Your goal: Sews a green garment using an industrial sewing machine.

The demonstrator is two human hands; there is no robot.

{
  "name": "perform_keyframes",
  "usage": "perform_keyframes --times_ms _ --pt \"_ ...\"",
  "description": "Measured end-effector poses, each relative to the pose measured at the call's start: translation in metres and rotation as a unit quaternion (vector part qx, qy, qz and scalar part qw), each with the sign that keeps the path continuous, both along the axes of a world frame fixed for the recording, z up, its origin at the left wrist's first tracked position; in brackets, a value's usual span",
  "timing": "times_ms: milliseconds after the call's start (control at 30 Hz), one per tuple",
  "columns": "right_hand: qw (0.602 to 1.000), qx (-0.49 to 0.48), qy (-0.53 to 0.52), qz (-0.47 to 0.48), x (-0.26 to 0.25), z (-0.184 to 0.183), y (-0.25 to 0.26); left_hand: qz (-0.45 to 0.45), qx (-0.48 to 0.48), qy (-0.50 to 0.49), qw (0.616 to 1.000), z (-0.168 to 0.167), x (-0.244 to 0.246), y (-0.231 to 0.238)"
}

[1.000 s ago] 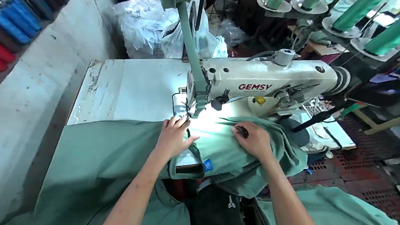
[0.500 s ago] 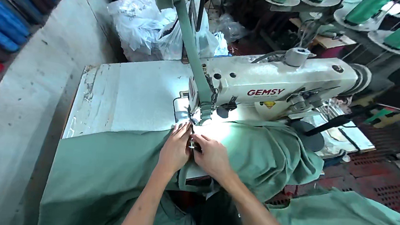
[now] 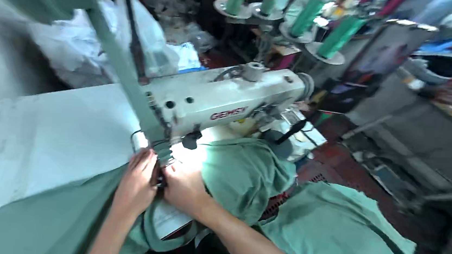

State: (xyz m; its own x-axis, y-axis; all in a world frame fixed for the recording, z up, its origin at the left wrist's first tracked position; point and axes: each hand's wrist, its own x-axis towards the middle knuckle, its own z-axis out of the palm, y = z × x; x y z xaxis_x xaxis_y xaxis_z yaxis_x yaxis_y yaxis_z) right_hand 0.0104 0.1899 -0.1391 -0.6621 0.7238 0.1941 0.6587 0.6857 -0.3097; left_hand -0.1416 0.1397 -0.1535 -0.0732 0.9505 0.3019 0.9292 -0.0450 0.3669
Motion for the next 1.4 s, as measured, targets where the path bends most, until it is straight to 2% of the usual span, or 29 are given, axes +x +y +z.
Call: perform_keyframes --times_ms 133,233,267,333,400,433,467,533,633,933,1000,1100,1167,1233,1300,1400 --pt "0.997 -0.07 -0.003 0.019 0.01 0.013 -0.007 0.007 0.008 0.017 1.0 0.006 -0.02 0.021" --pt "0.996 -0.089 0.007 0.02 0.013 0.014 -0.007 0.092 0.036 0.014 0.995 0.015 -0.017 0.017" --pt "0.996 -0.09 0.01 0.02 0.012 0.015 -0.005 0.133 0.066 -0.022 0.989 0.022 -0.007 0.011" --pt "0.997 -0.074 0.03 0.014 0.008 0.012 0.0 0.19 0.113 -0.185 0.958 0.035 0.02 -0.006" --pt "0.998 -0.036 0.048 0.01 0.005 0.005 0.003 0.193 0.092 -0.359 0.908 0.032 0.045 -0.02" --pt "0.998 -0.026 0.053 0.013 0.006 0.003 0.005 0.191 0.065 -0.386 0.9 0.026 0.052 -0.025" --pt "0.998 -0.017 0.061 0.018 0.008 0.0 0.008 0.192 0.055 -0.348 0.916 0.019 0.053 -0.029" --pt "0.997 -0.024 0.068 0.033 0.016 -0.004 0.017 0.168 0.059 -0.198 0.964 0.011 0.046 -0.036" --pt "0.994 -0.021 0.084 0.07 0.026 -0.01 0.024 0.15 0.033 -0.068 0.986 0.009 0.039 -0.04" --pt "0.994 0.079 0.019 0.07 0.015 -0.014 0.02 0.166 -0.034 0.042 0.985 0.003 0.042 -0.03" --pt "0.998 0.022 -0.008 0.062 0.009 -0.002 0.018 0.172 -0.038 0.06 0.982 0.005 0.04 -0.025" --pt "0.983 -0.168 -0.068 0.025 -0.001 0.03 0.019 0.172 -0.038 0.061 0.982 0.006 0.032 -0.01" --pt "0.975 -0.209 -0.068 0.006 -0.005 0.038 0.018 0.162 -0.073 0.042 0.983 0.012 0.02 0.0" --pt "0.987 -0.151 -0.052 -0.007 -0.005 0.028 0.012 0.139 -0.09 0.024 0.986 0.013 0.005 0.005" --pt "0.999 -0.037 -0.015 -0.01 -0.003 0.009 0.006 0.123 -0.106 0.035 0.986 0.013 -0.002 0.003" --pt "0.998 0.06 0.015 0.029 0.005 -0.01 0.009 0.104 -0.097 0.069 0.987 0.012 0.012 -0.022"
